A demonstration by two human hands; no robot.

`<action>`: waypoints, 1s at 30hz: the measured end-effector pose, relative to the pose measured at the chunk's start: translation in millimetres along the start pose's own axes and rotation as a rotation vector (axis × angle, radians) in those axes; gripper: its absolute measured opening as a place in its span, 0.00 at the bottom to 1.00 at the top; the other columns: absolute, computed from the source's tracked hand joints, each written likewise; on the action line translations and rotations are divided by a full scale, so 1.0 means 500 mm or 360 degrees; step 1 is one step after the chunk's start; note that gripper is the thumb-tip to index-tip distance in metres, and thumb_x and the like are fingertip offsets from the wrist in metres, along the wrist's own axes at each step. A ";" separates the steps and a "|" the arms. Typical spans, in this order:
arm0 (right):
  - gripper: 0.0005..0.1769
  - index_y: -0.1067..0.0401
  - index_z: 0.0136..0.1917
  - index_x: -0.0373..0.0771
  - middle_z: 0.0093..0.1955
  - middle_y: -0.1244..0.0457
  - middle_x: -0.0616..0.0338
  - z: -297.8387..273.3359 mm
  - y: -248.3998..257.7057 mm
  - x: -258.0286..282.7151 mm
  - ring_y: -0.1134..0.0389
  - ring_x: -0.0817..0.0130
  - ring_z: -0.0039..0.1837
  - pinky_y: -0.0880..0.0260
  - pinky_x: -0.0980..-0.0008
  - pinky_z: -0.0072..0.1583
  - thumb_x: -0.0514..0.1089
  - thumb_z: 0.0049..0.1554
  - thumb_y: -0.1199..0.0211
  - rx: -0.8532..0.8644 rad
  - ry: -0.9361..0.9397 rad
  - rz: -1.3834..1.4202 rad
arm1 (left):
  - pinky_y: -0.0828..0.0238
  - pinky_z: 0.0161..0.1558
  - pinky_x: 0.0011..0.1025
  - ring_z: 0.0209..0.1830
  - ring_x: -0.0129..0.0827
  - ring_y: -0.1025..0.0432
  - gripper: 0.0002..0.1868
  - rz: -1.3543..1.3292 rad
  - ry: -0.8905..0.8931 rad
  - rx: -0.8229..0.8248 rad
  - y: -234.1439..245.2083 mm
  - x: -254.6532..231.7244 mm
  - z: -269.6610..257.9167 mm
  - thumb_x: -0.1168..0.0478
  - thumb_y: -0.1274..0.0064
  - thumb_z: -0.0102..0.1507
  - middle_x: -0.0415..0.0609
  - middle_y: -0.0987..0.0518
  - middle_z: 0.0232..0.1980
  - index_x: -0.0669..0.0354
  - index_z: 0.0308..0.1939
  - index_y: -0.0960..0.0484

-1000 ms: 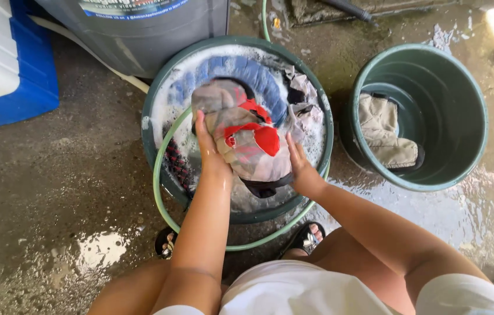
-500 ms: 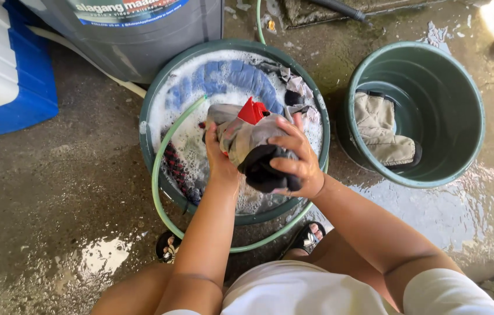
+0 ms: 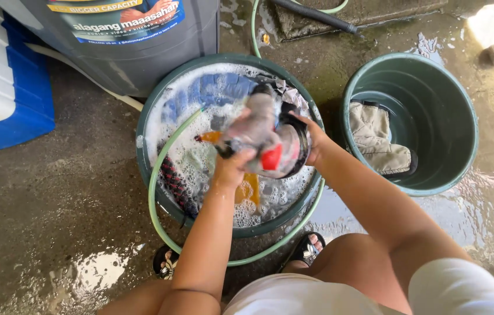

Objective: Hand-washing laundry in a basin and then using a portable spinner machine.

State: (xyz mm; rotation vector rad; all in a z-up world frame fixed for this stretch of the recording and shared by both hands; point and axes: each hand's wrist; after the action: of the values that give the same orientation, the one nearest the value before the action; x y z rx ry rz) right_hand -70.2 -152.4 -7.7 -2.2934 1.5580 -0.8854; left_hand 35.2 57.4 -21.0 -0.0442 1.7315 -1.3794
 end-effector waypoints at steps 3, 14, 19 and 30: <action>0.32 0.27 0.60 0.40 0.56 0.32 0.47 0.051 0.046 0.037 0.30 0.51 0.54 0.29 0.46 0.60 0.67 0.57 0.43 0.0193 -0.0190 -0.0265 | 0.26 0.70 0.42 0.67 0.40 0.25 0.29 0.0745 -0.0346 0.0414 -0.101 -0.008 -0.010 0.62 0.38 0.58 0.52 0.26 0.71 0.47 0.64 0.21; 0.37 0.18 0.52 0.35 0.48 0.28 0.49 0.085 -0.075 0.105 0.30 0.55 0.54 0.34 0.60 0.59 0.71 0.53 0.39 0.0138 0.0346 -0.2331 | 0.56 0.78 0.62 0.72 0.37 0.34 0.18 0.2470 -0.0982 0.0946 -0.180 0.052 -0.073 0.50 0.37 0.57 0.41 0.24 0.68 0.37 0.51 0.18; 0.36 0.20 0.48 0.28 0.47 0.30 0.35 0.047 -0.093 0.061 0.28 0.44 0.52 0.28 0.53 0.58 0.66 0.51 0.35 -0.0269 0.0755 -0.3183 | 0.54 0.74 0.60 0.74 0.33 0.36 0.21 0.2842 -0.0896 0.1351 -0.091 0.180 -0.076 0.56 0.43 0.57 0.39 0.28 0.74 0.42 0.55 0.16; 0.28 0.22 0.56 0.37 0.46 0.31 0.35 -0.214 0.132 0.248 0.29 0.37 0.49 0.29 0.48 0.53 0.60 0.53 0.34 -0.1131 0.1492 -0.2890 | 0.60 0.81 0.58 0.81 0.46 0.49 0.19 0.3057 -0.0567 0.1321 0.006 0.259 0.036 0.57 0.50 0.71 0.45 0.36 0.77 0.37 0.66 0.23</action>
State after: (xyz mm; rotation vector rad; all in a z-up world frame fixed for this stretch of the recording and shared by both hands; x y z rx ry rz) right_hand -152.8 -276.1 87.3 -3.7614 -1.0988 -2.0634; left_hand -29.5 -23.2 -101.3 1.3350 0.2158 -0.3355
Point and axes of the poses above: each hand's wrist, its own z-axis towards the middle knuckle, its own y-axis out of the back of the hand, x = y × z
